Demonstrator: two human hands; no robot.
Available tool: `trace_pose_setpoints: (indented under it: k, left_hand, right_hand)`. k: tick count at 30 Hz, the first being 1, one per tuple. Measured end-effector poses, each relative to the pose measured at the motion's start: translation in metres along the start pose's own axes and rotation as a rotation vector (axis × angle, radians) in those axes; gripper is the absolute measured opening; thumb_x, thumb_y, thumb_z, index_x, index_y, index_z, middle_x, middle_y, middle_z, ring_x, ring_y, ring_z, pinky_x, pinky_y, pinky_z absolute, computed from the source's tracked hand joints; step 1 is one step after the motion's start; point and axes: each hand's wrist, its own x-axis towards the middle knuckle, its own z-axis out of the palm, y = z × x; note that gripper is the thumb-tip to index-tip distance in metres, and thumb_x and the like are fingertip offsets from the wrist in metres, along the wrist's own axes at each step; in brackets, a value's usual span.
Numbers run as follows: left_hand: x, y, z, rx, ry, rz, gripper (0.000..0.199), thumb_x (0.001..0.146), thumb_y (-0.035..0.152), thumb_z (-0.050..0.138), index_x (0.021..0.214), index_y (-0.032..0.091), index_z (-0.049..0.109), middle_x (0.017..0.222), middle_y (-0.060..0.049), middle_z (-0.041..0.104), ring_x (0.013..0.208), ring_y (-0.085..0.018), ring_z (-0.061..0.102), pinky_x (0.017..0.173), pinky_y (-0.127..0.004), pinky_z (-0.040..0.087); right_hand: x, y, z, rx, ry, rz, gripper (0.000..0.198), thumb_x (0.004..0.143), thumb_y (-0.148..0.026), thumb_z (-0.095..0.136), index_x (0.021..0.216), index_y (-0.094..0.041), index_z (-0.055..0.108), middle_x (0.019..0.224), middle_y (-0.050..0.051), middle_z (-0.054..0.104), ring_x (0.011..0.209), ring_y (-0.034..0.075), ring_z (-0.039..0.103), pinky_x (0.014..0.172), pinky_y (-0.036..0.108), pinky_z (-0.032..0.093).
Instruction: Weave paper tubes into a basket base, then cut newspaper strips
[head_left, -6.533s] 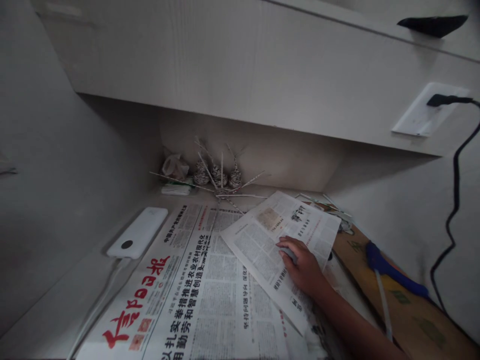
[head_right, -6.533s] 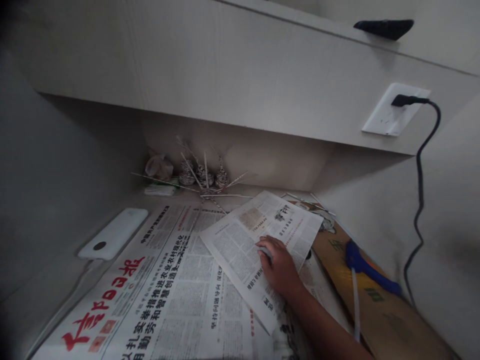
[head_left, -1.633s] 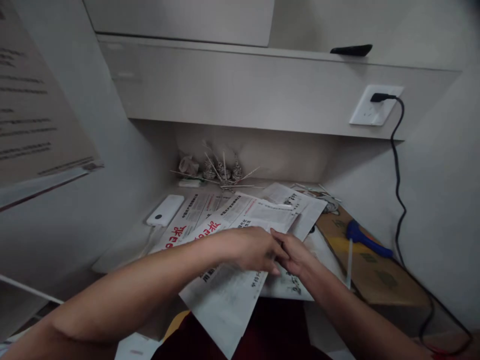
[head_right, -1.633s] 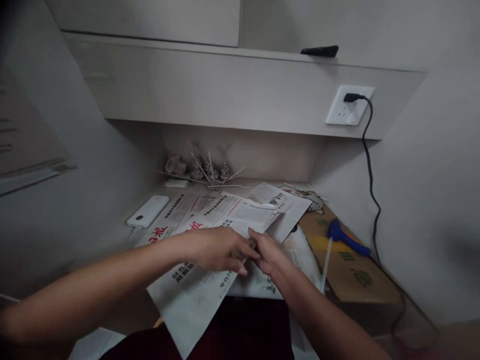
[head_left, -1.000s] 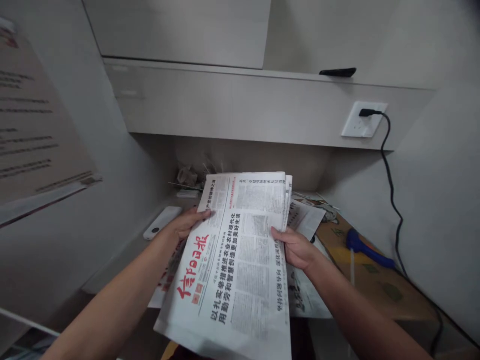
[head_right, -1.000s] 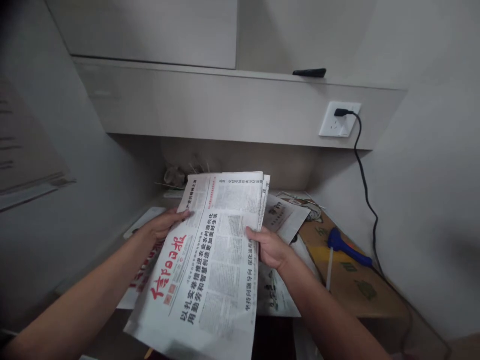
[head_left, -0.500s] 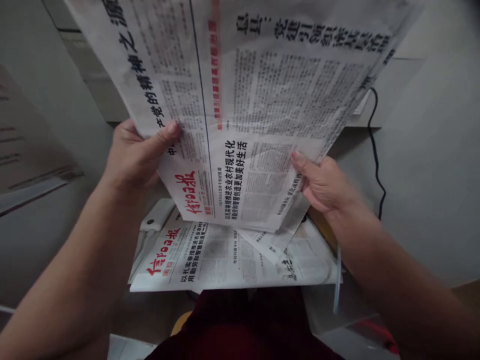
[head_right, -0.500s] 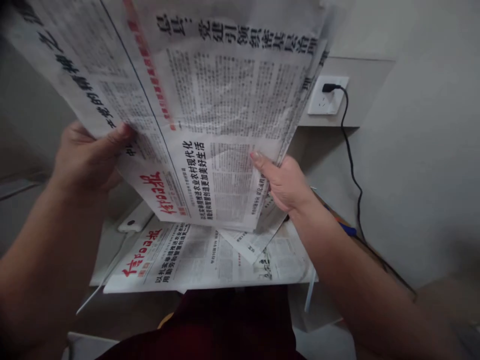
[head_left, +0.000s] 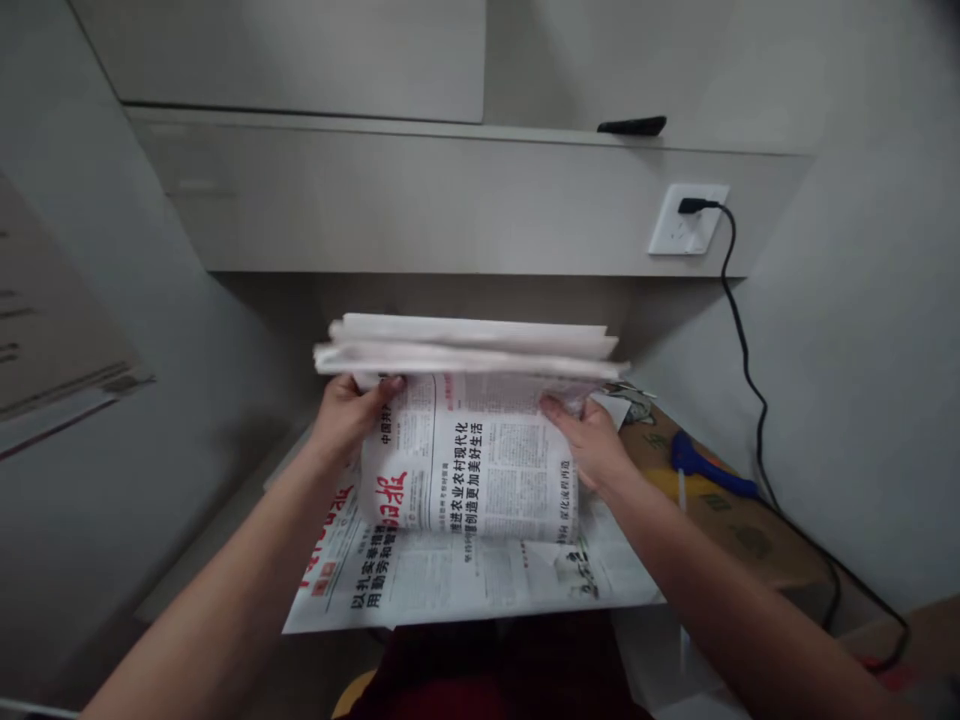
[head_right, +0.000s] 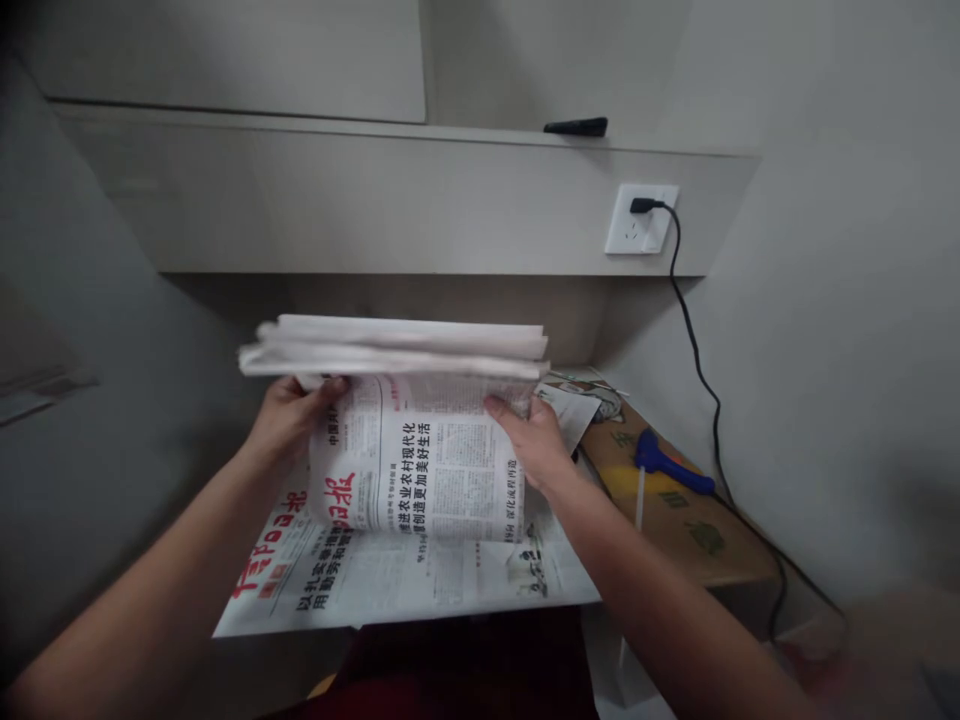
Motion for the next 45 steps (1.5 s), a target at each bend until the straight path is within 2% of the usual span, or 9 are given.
trace_pose_setpoints:
  k: [5, 9, 13, 16, 26, 32, 35, 39, 45]
  left_hand:
    - [0.003, 0.022, 0.009, -0.193, 0.023, -0.018, 0.04, 0.06, 0.038, 0.087, 0.089, 0.015, 0.072, 0.088, -0.009, 0.077, 0.073, -0.023, 0.07, 0.069, -0.039, 0.06]
    - [0.023, 0.069, 0.008, -0.24, 0.072, 0.297, 0.045, 0.061, 0.035, 0.089, 0.094, 0.011, 0.072, 0.093, -0.008, 0.077, 0.077, -0.019, 0.07, 0.08, -0.04, 0.059]
    - [0.046, 0.108, 0.013, -0.312, -0.042, 0.636, 0.056, 0.057, 0.038, 0.092, 0.1, 0.008, 0.07, 0.1, -0.004, 0.075, 0.096, -0.018, 0.069, 0.102, -0.044, 0.049]
    - [0.049, 0.109, 0.017, -0.322, -0.061, 0.682, 0.057, 0.059, 0.038, 0.092, 0.101, 0.006, 0.07, 0.102, -0.004, 0.075, 0.102, -0.02, 0.068, 0.106, -0.045, 0.045]
    - [0.021, 0.04, 0.016, -0.311, 0.065, 0.327, 0.037, 0.062, 0.029, 0.089, 0.091, 0.013, 0.074, 0.093, -0.007, 0.078, 0.079, -0.016, 0.07, 0.078, -0.032, 0.059]
    - [0.026, 0.052, 0.018, -0.35, 0.057, 0.515, 0.034, 0.066, 0.027, 0.088, 0.092, 0.013, 0.072, 0.094, -0.005, 0.076, 0.085, -0.015, 0.07, 0.092, -0.038, 0.055]
    - [0.025, 0.059, 0.018, -0.332, 0.069, 0.551, 0.038, 0.064, 0.028, 0.089, 0.094, 0.014, 0.071, 0.095, -0.003, 0.075, 0.088, -0.017, 0.07, 0.096, -0.041, 0.053]
    - [0.021, 0.073, 0.015, -0.321, 0.122, 0.503, 0.035, 0.068, 0.026, 0.087, 0.094, 0.014, 0.068, 0.097, -0.005, 0.075, 0.093, -0.019, 0.069, 0.098, -0.042, 0.052]
    - [0.025, 0.093, 0.004, -0.303, 0.065, 0.394, 0.035, 0.073, 0.031, 0.082, 0.098, 0.013, 0.067, 0.104, -0.01, 0.074, 0.102, -0.026, 0.069, 0.095, -0.045, 0.053]
  right_hand:
    - [0.005, -0.028, 0.015, -0.007, 0.0, 0.013, 0.041, 0.071, -0.044, 0.082, 0.102, -0.019, 0.07, 0.105, 0.009, 0.076, 0.097, 0.027, 0.072, 0.088, 0.044, 0.057]
    - [0.02, -0.07, 0.024, -0.055, -0.039, -0.264, 0.037, 0.074, -0.043, 0.08, 0.104, -0.024, 0.069, 0.108, 0.005, 0.075, 0.103, 0.025, 0.07, 0.09, 0.044, 0.057]
    - [0.036, -0.103, 0.034, -0.057, -0.082, -0.512, 0.027, 0.078, -0.038, 0.079, 0.1, -0.026, 0.069, 0.11, 0.001, 0.074, 0.111, 0.021, 0.067, 0.099, 0.042, 0.054]
    - [0.04, -0.103, 0.036, 0.004, -0.11, -0.577, 0.022, 0.08, -0.033, 0.078, 0.1, -0.026, 0.07, 0.109, 0.0, 0.074, 0.107, 0.019, 0.068, 0.1, 0.041, 0.053]
    - [0.021, -0.028, 0.019, -0.094, 0.001, -0.239, 0.036, 0.073, -0.045, 0.081, 0.098, -0.022, 0.069, 0.1, 0.005, 0.076, 0.091, 0.023, 0.071, 0.086, 0.043, 0.058]
    - [0.025, -0.041, 0.021, -0.102, -0.019, -0.315, 0.037, 0.074, -0.045, 0.08, 0.103, -0.024, 0.069, 0.107, 0.005, 0.074, 0.105, 0.026, 0.069, 0.095, 0.047, 0.054]
    - [0.022, -0.039, 0.015, -0.075, -0.099, -0.218, 0.041, 0.071, -0.043, 0.083, 0.105, -0.024, 0.07, 0.112, 0.005, 0.074, 0.106, 0.026, 0.069, 0.099, 0.047, 0.052]
    - [0.009, -0.026, 0.008, -0.109, -0.154, 0.001, 0.039, 0.072, -0.048, 0.081, 0.101, -0.023, 0.071, 0.104, 0.006, 0.076, 0.104, 0.027, 0.07, 0.097, 0.046, 0.054]
    - [-0.007, -0.041, 0.014, -0.102, -0.104, 0.019, 0.033, 0.078, -0.05, 0.076, 0.099, -0.026, 0.07, 0.097, 0.006, 0.077, 0.099, 0.029, 0.072, 0.086, 0.046, 0.059]
